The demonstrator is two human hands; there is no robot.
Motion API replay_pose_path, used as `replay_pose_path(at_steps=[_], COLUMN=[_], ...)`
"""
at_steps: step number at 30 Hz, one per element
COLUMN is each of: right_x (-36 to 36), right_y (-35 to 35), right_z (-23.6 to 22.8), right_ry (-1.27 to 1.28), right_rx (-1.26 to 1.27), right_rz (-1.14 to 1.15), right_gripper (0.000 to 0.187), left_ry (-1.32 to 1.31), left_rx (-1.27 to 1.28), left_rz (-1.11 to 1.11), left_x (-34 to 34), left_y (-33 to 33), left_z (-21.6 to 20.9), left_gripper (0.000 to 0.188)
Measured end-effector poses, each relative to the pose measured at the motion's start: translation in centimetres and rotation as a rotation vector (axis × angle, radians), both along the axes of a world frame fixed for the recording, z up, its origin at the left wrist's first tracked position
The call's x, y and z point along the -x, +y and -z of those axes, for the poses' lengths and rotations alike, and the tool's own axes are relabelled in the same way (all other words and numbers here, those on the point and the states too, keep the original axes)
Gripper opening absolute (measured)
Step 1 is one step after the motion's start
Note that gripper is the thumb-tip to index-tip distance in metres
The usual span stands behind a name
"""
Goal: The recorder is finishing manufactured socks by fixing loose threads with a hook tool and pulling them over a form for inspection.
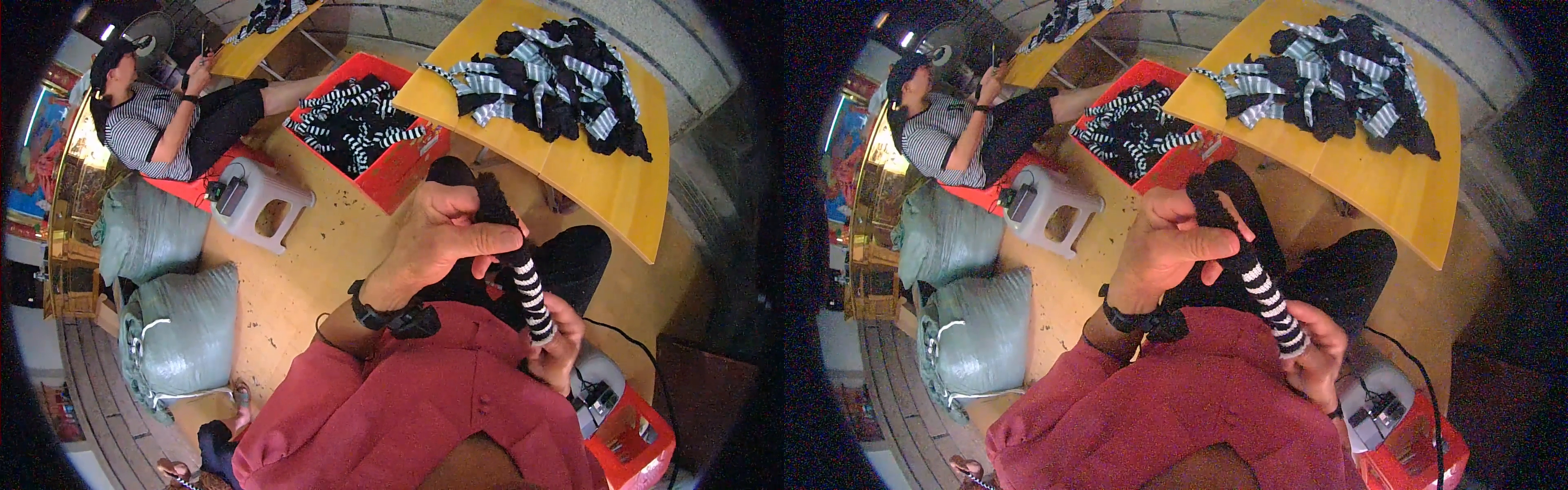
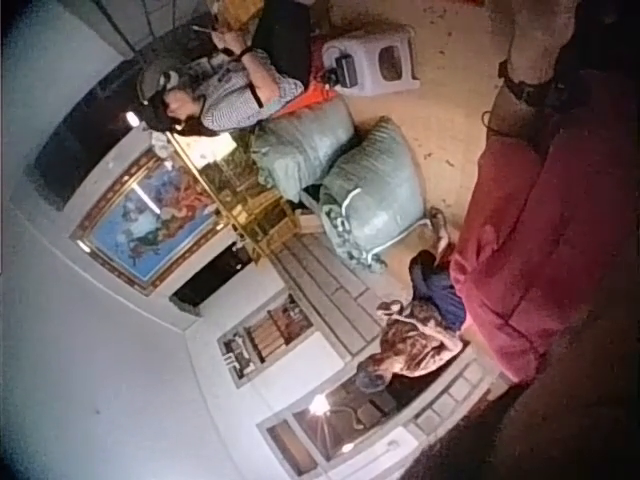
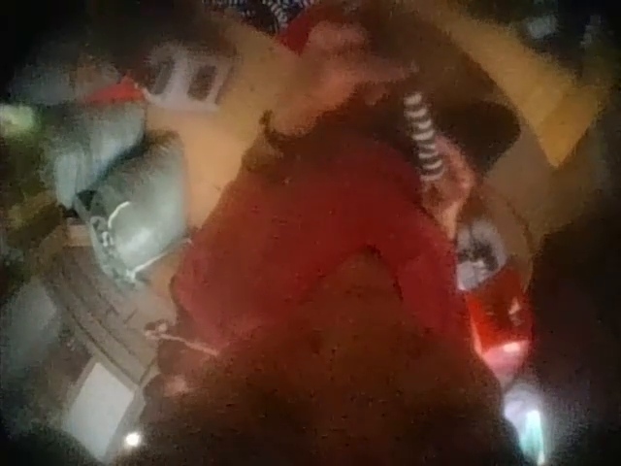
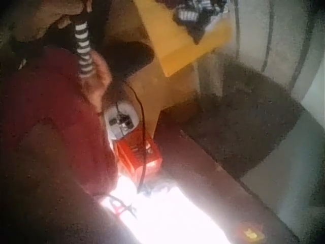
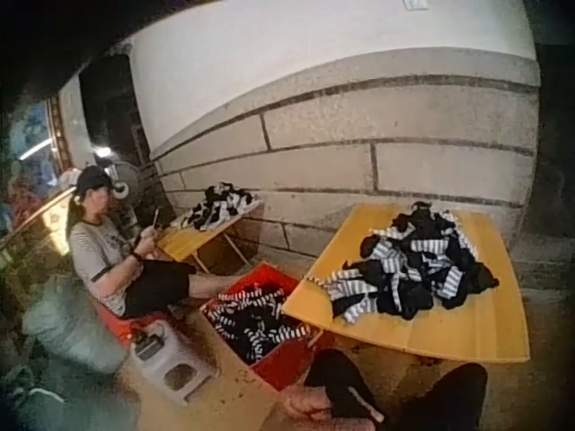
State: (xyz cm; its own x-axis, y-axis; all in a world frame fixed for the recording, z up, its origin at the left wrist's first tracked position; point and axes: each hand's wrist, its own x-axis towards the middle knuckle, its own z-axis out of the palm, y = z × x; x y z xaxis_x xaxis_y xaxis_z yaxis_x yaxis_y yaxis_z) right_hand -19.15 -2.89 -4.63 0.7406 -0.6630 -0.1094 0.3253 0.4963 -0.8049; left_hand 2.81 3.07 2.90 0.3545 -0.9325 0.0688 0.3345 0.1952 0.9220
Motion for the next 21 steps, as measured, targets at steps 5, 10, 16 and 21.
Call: replay_pose_path(at_steps=[5,10,16,21], right_x=[-1.2,-1.0,0.1,0.3], right_y=[0.2,0.5,0.7,0.8], right_z=[0.0,0.3,0.8,0.7], right_ry=[-0.294,0.148,0.175,0.226], right_rx=[-0.422,0.672,0.757,0.713], right_rz=[-0.240,0.230,0.247,0.223], right_gripper=[0.041,0.038,0.034,0.033], left_ry=[-0.027,0.077,0.093,0.134], left_rx=[-0.038,0.029,0.198,0.214], left_rz=[-0.035,-0.125,-0.151,-0.244], left_x=[-0.2,-0.2,-1.9,-1.3], left_y=[0.0,0.2,0.6,0.6], left_z=[-0.3,-0.6,-0.2,-0.5], left_gripper=[0.018,0.022,0.024,0.021])
